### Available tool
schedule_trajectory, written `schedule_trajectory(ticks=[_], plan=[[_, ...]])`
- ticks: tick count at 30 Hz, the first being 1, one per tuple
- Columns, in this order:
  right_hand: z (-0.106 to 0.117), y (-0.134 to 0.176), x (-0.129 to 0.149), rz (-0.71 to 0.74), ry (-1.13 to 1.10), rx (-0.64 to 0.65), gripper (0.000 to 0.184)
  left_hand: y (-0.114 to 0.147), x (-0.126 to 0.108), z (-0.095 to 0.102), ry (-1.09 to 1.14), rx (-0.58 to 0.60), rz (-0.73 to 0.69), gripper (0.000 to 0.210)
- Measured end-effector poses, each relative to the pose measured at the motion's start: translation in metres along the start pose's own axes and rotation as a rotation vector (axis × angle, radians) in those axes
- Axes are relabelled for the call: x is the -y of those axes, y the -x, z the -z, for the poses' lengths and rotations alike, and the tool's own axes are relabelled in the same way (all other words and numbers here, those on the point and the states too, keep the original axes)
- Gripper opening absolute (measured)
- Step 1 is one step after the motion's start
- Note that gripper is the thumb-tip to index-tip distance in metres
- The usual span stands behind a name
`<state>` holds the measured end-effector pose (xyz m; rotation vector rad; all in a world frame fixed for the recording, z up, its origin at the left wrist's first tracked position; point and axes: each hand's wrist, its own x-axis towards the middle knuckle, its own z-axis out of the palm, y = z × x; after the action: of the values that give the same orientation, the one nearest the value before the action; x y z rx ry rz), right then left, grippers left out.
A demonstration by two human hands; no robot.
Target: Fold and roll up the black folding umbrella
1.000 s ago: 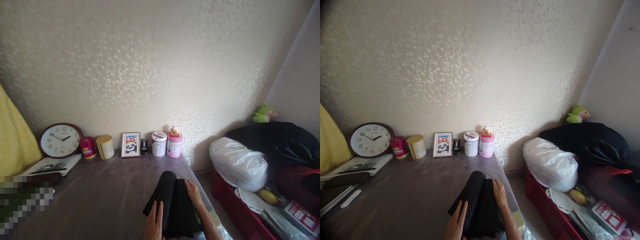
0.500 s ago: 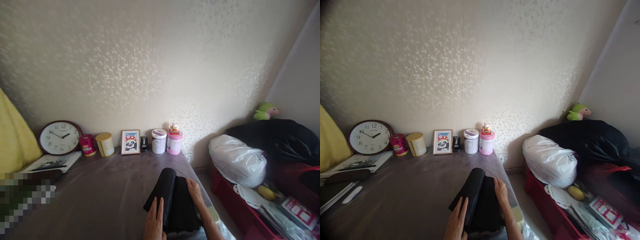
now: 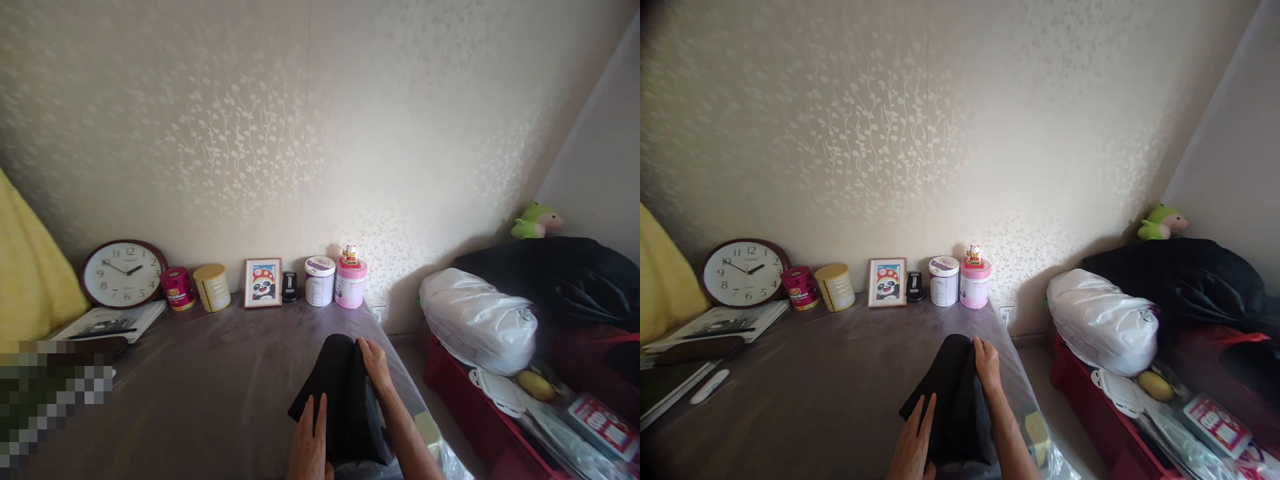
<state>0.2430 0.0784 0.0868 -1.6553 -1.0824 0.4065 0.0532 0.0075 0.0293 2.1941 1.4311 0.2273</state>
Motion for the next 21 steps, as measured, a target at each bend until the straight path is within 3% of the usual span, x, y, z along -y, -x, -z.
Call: schedule_trajectory(ticks=[8,16,21], plan=[[-0.031,-0.006,0.005,-0.045,0.118,0.012,0.035,0.0,0.0,0.003,-0.002,0.024,-0.014,0.099],[-0.067,0.005,0.016,-0.081,0.208,0.179,0.029,0.006,-0.013,0.024,-0.027,0.102,0.067,0.086],[-0.071,0.012,0.023,0.013,0.336,0.232,0.03,0.001,0.003,0.009,0.016,0.042,0.011,0.087]])
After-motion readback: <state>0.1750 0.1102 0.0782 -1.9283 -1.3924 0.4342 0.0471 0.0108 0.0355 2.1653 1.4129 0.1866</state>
